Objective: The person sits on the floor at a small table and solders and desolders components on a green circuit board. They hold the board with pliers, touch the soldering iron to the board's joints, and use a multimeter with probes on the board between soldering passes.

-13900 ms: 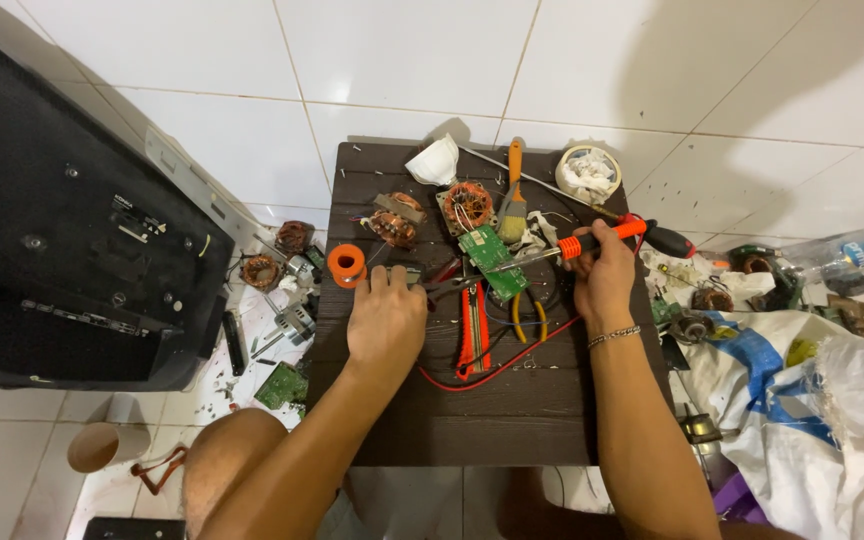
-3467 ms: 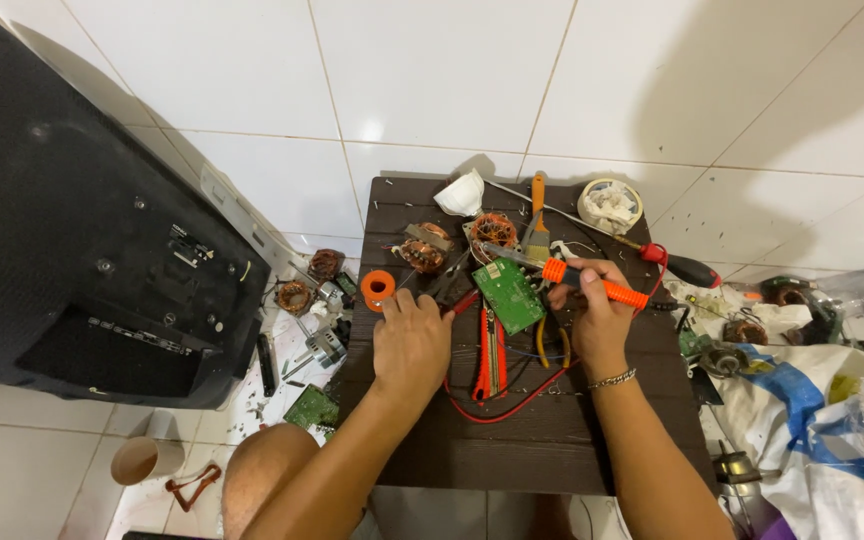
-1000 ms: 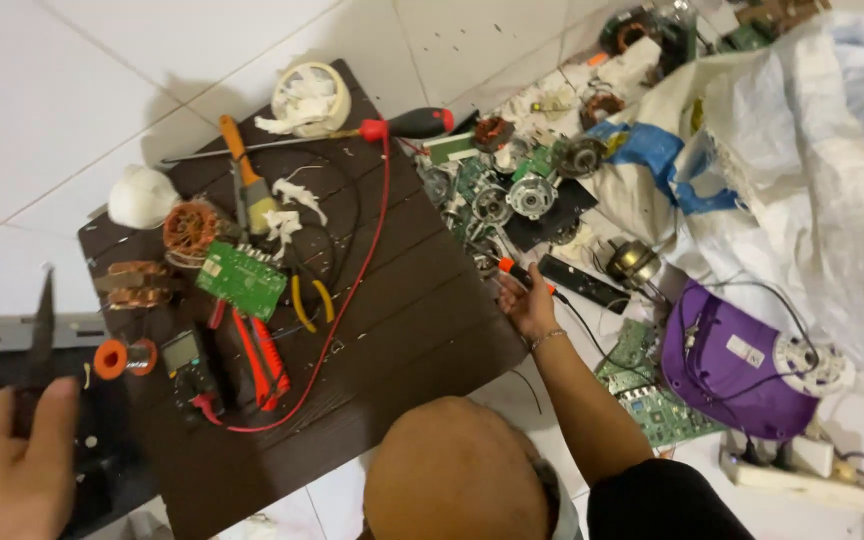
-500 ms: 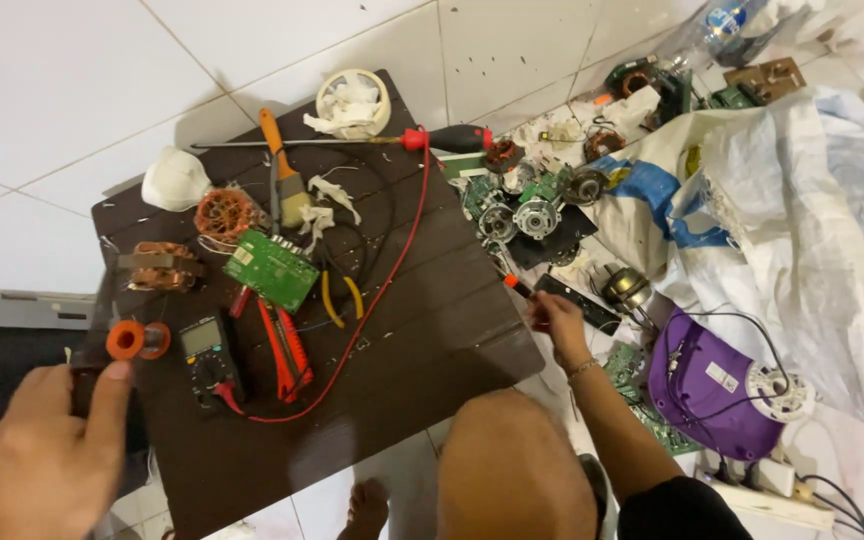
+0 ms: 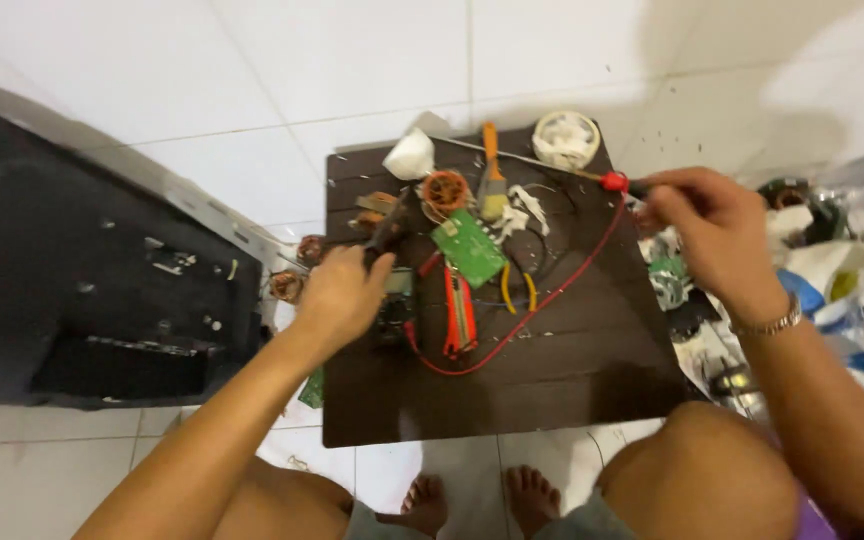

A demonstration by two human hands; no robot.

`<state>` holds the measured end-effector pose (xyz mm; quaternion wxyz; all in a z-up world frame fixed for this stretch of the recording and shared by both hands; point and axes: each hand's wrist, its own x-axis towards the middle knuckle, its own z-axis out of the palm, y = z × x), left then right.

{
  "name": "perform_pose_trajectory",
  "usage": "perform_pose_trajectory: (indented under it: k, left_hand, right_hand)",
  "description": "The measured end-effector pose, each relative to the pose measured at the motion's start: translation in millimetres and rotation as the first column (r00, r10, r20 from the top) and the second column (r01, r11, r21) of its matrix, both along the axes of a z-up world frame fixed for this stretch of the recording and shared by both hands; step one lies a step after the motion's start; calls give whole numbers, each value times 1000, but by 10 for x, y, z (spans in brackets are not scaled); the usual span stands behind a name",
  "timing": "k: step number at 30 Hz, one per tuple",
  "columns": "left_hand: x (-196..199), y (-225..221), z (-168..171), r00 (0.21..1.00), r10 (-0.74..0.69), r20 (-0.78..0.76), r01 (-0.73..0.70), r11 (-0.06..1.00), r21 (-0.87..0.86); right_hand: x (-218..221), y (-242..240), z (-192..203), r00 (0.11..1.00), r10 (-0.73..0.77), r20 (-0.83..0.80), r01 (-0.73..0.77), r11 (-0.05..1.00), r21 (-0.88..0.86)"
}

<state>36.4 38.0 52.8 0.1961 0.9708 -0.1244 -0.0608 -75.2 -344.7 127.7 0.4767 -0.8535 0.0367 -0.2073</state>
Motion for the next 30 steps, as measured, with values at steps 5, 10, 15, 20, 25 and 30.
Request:
perform_pose_trajectory:
  k: [5,10,15,20,25,30]
  left_hand:
    - [-60,-221,-163,818,13,575,50,994,-93]
    - [-284,-585,-74,942,109,316,18,927,-375]
    - [-549,-724,-199,966,250,-60,-226,715,-662]
    - [-397,-1001,-824,919,379,107,-149,587,-795]
    - [-293,-1009,-819,913,370,171,-114,635,-764]
    - [-242,-1037,-788,855,423,299,-70,666,-743]
  right_hand:
    - [690,838,100,976,180,-126,-162,976,143]
    - [1303,1392,-392,990,125,-58,-105,958,266]
    - [1300,1791,-674,999,-49,16,28,772,634]
    - [985,1897,-1197,988,57,142,-100,943,316]
    - [952,1764,-1292,965,246,90,-257,954,153]
    - [923,1748,-1215,969,244,-35,-226,937,266]
